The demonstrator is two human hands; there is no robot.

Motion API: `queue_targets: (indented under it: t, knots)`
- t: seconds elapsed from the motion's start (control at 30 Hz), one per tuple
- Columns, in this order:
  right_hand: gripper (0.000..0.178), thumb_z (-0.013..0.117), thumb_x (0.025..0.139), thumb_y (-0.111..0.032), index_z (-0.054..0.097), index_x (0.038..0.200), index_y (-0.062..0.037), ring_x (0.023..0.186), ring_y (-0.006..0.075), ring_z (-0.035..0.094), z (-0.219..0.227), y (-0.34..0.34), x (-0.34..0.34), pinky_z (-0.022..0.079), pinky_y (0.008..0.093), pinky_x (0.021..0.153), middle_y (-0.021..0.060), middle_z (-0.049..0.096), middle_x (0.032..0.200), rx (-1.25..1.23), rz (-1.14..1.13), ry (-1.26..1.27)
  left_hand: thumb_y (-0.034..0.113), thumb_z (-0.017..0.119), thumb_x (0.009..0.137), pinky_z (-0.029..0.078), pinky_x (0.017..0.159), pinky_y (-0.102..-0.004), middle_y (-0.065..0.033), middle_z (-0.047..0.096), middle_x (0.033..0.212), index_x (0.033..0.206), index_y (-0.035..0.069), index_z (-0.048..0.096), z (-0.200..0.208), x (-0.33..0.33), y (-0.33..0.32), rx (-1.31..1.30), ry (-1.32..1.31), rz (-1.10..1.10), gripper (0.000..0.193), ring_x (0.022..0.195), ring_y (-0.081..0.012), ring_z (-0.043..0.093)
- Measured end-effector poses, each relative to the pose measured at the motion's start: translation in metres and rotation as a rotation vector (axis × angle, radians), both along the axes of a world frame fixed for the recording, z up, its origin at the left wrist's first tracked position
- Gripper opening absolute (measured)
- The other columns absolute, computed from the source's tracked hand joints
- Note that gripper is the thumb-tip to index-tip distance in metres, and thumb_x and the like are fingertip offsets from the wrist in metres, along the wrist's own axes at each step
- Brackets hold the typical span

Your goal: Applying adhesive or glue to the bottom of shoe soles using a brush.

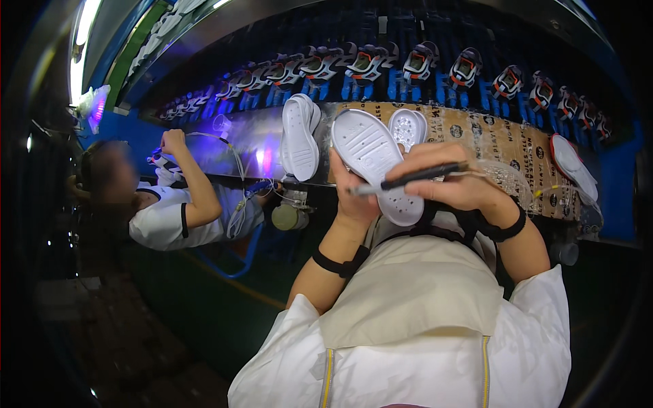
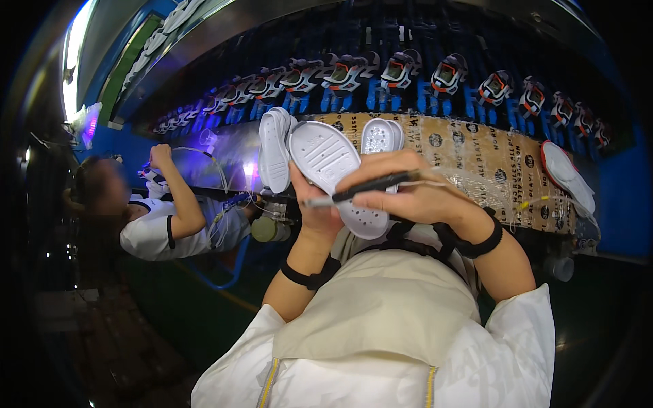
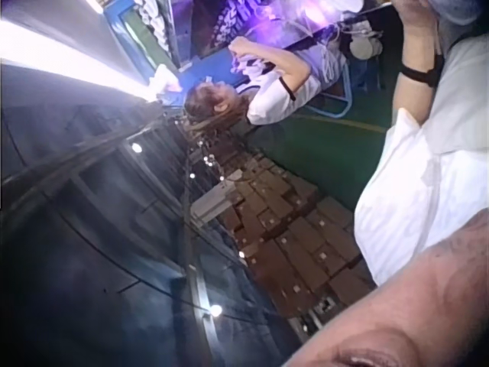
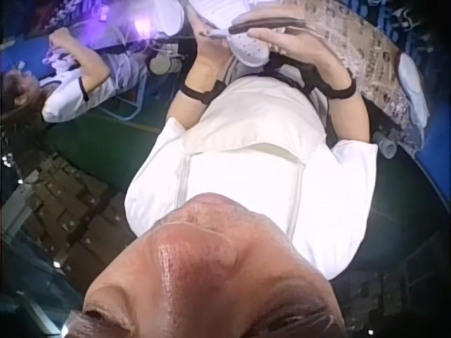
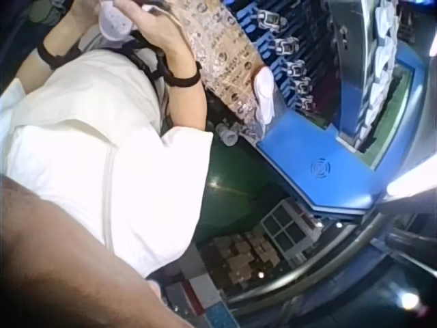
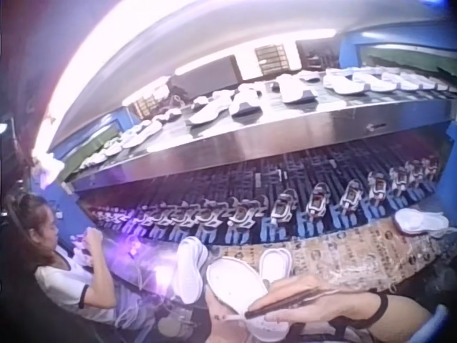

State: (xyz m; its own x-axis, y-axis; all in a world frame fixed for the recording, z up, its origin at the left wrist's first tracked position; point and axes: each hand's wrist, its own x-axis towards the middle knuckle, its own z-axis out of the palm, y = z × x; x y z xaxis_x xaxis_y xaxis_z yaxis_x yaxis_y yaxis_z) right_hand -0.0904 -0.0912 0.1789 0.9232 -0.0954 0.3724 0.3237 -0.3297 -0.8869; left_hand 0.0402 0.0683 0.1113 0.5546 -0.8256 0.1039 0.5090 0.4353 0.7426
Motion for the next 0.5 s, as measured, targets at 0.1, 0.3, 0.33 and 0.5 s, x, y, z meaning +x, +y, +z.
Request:
queue_targets:
  t: [0.1,0.3,0.33,0.5]
  knots:
    - [0.026,0.077,0.085,-0.012,0.077,0.11,-0.0053,0.095,0.0281,0.07,0.005,0.005,0.004,0.053,0.0371,0.086,0.0139,0.075,0.102,0.083,-0.207,0.066,0.069,0.023,0.103,0.053,0.102,-0.0466,-0.0157,0.068,0.123,0.142,0.009,0.049,0.011,-0.001,-0.01,-0.034,0.501,0.175,0.076,0.112,-0.0304,0.068]
    - [0.025,0.077,0.087,-0.016,0.077,0.111,-0.0073,0.087,0.0296,0.067,0.014,0.012,-0.001,0.053,0.0374,0.081,0.0125,0.073,0.095,0.063,-0.021,0.077,0.08,0.02,0.095,0.053,0.081,-0.0462,-0.0198,0.064,0.1,0.124,0.007,0.057,0.03,0.015,-0.006,0.001,0.316,0.018,0.088,0.089,-0.0335,0.061]
    - [0.026,0.078,0.087,-0.018,0.077,0.111,-0.0085,0.082,0.0286,0.065,0.006,0.015,0.004,0.052,0.0379,0.078,0.01,0.071,0.091,-0.041,-0.186,0.051,0.08,0.02,0.095,0.053,0.08,-0.0461,-0.0198,0.064,0.099,0.122,0.006,0.057,0.033,0.017,-0.008,-0.01,0.301,0.068,0.087,0.088,-0.0332,0.061]
    - [0.029,0.081,0.083,-0.014,0.078,0.111,-0.0071,0.08,0.0234,0.064,0.012,0.015,0.003,0.049,0.0371,0.074,0.0074,0.07,0.087,-0.269,0.157,-0.123,0.077,0.026,0.096,0.052,0.079,-0.041,-0.0161,0.056,0.101,0.119,0.004,0.056,0.044,0.033,-0.004,-0.13,0.338,0.069,0.083,0.088,-0.0278,0.056]
